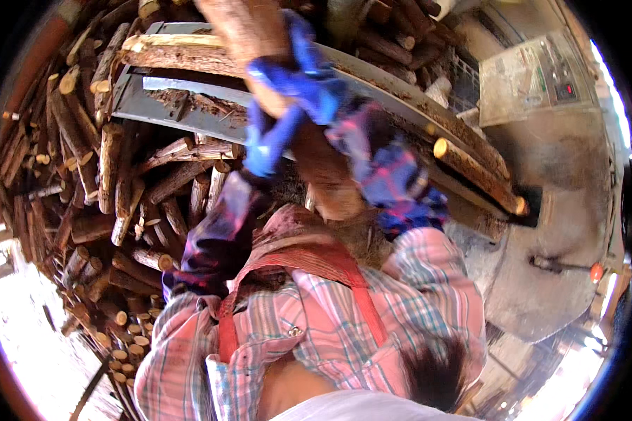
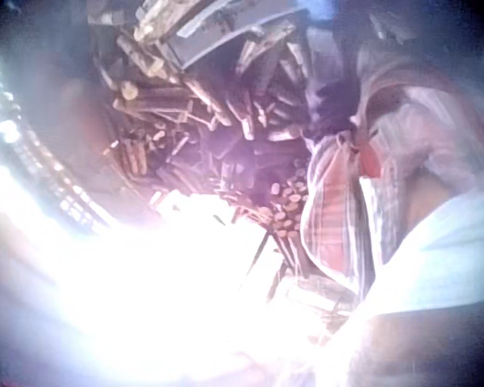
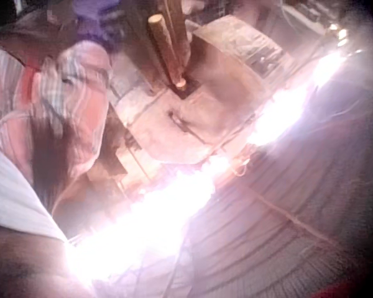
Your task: The person repeatedly picks up logs from a pile and feeds them into a wood chipper machine. They handle the logs one at a time, positioning them into the machine's intake chute to be processed.
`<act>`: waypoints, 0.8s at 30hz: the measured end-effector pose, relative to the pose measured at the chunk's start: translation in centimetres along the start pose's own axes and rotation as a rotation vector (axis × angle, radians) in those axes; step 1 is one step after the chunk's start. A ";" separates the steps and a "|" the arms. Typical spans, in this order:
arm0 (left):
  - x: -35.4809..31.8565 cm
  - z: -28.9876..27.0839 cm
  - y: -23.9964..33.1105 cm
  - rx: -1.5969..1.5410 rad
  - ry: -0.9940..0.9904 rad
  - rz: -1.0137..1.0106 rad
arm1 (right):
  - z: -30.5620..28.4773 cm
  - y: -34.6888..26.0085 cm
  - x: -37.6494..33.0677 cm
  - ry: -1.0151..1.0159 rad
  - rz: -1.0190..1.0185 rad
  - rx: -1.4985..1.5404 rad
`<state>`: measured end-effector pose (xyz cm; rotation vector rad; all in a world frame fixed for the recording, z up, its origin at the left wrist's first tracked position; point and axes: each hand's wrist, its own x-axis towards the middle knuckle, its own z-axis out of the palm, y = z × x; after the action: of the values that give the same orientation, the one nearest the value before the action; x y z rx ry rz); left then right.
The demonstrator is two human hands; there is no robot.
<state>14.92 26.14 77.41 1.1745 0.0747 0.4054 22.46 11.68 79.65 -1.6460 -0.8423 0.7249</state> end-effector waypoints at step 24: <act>-7.4 -10.3 -2.0 0.116 0.219 -0.358 | -4.5 1.9 16.7 0.187 -0.419 -1.187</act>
<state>5.87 32.00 70.43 1.1981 0.4970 0.2131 35.74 22.80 78.18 -2.3566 -1.5651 -0.3410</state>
